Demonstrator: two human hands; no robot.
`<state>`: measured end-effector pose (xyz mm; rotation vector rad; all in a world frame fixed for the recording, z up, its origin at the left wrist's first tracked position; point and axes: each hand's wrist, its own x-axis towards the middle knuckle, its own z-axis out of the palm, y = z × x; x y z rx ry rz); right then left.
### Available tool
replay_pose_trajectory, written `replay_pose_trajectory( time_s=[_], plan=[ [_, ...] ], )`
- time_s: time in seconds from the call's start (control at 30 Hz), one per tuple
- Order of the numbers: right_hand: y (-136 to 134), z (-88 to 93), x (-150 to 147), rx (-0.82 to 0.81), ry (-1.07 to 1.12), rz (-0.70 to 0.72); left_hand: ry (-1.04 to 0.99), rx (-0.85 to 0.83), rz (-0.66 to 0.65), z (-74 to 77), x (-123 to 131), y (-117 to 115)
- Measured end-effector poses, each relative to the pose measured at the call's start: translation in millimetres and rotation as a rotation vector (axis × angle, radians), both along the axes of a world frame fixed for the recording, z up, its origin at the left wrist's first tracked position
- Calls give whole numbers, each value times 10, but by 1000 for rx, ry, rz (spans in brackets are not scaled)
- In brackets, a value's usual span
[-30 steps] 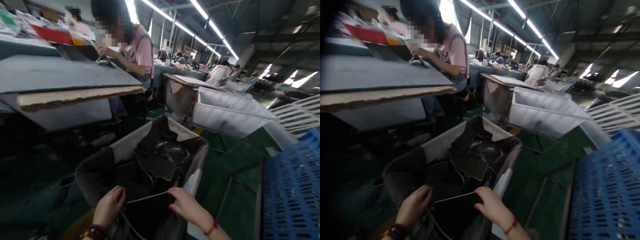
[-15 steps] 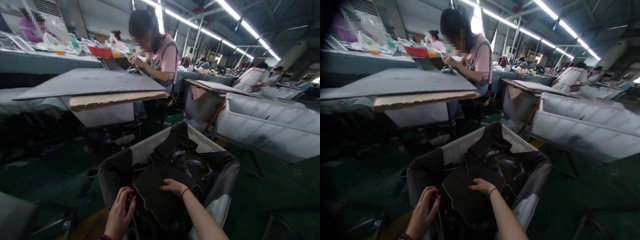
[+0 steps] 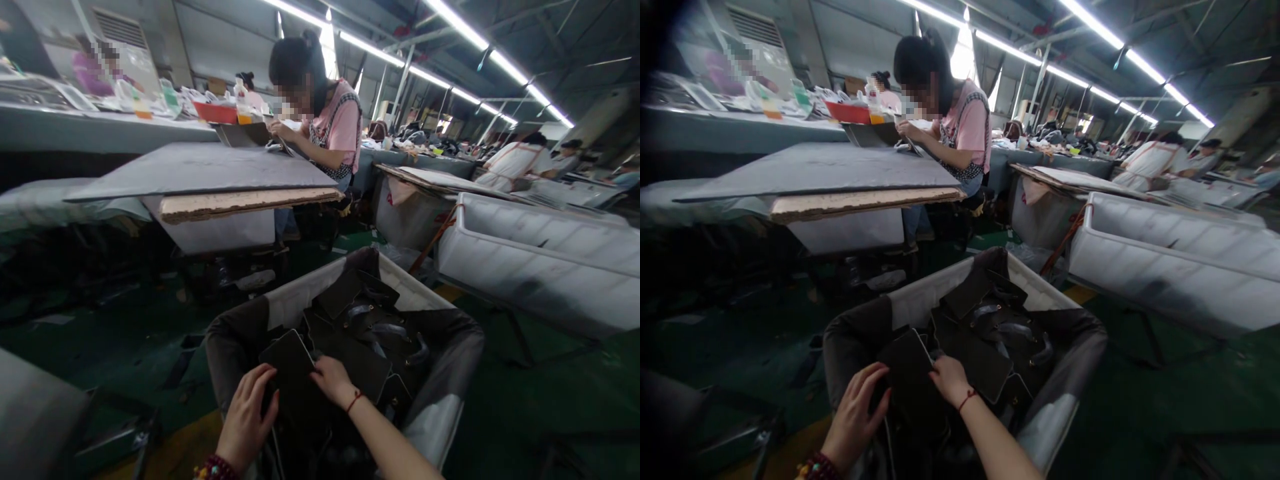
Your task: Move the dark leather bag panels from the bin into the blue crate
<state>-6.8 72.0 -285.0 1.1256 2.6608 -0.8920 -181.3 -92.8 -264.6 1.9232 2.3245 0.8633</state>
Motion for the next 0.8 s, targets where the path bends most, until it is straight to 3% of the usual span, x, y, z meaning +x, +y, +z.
replay_pose_trajectory(
  time_s=[0.1, 0.17, 0.27, 0.33, 0.37, 0.43, 0.5, 0.53, 0.6, 0.67, 0.7, 0.8],
  plan=[
    [14, 539, 120, 392, 13, 216, 361, 122, -97, 174, 103, 37],
    [-95, 887, 143, 600, 82, 344, 506, 103, -171, 432, 195, 124],
    [-323, 1259, 116, 790, 183, 484, 321, -120, -170, 907, 269, 319],
    [-432, 1406, 83, 834, 216, 552, 166, -246, -160, 1124, 234, 431],
    [-457, 1455, 70, 840, 229, 570, 109, -279, -169, 1166, 192, 466],
    [-442, 1501, 61, 842, 296, 552, 8, -302, -175, 1105, 79, 484],
    [-346, 1447, 79, 824, 457, 438, -144, -301, -148, 892, -38, 437],
    [-280, 1368, 100, 799, 555, 315, -232, -277, -110, 755, -88, 398],
    [-146, 1092, 158, 684, 646, -56, -405, -181, 26, 476, -160, 310],
    [-77, 676, 227, 395, 446, -288, -563, -72, 208, 244, -194, 233],
    [-86, 438, 258, 212, 285, -284, -630, -26, 299, 157, -202, 205],
    [-295, -255, 271, -206, -68, -5, -774, 73, 494, 15, -212, 157]
  ],
)
